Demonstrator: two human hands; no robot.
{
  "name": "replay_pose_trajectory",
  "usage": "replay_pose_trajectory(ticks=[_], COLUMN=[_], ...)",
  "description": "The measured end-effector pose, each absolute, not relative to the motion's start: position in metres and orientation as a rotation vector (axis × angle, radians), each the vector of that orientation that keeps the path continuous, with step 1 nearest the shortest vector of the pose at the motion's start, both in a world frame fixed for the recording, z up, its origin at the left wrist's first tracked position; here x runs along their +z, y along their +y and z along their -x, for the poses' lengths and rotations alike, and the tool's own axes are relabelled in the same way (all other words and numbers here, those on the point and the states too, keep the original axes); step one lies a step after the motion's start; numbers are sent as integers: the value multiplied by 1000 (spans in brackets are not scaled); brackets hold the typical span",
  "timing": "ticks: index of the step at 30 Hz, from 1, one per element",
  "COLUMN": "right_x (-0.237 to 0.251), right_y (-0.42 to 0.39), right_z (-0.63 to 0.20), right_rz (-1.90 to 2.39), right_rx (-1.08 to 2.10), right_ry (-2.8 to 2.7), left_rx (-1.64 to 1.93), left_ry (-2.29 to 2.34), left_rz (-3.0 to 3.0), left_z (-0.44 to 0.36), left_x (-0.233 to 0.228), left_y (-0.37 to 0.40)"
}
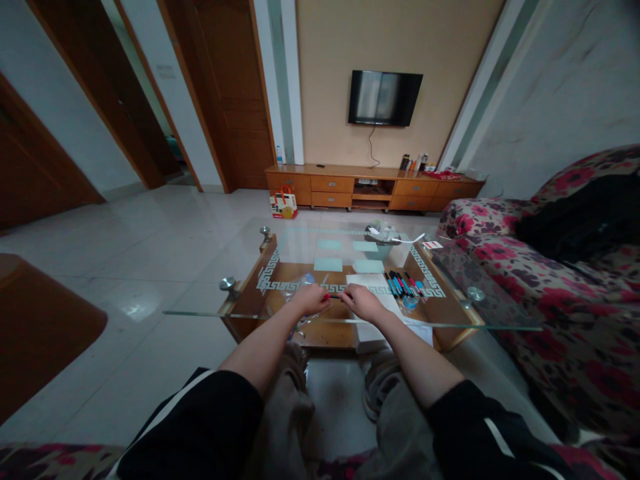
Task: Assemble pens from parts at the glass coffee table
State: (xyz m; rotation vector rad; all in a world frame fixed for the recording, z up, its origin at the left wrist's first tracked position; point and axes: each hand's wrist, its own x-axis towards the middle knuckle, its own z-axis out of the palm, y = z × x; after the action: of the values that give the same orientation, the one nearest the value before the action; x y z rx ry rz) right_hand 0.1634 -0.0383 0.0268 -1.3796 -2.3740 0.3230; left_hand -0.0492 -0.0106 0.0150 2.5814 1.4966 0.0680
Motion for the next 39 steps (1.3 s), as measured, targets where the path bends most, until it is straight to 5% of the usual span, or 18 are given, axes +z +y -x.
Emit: replay_pose_trajectory(ticks=[39], right_x=[21], right_y=[-33], right_z=[-169], right_rz=[1174], right_rx=[316], right_ry=[-2145], left_rx=[75], left_ry=[1600], left_rz=[-2640], left_z=[47], left_x=[27], left_y=[-15])
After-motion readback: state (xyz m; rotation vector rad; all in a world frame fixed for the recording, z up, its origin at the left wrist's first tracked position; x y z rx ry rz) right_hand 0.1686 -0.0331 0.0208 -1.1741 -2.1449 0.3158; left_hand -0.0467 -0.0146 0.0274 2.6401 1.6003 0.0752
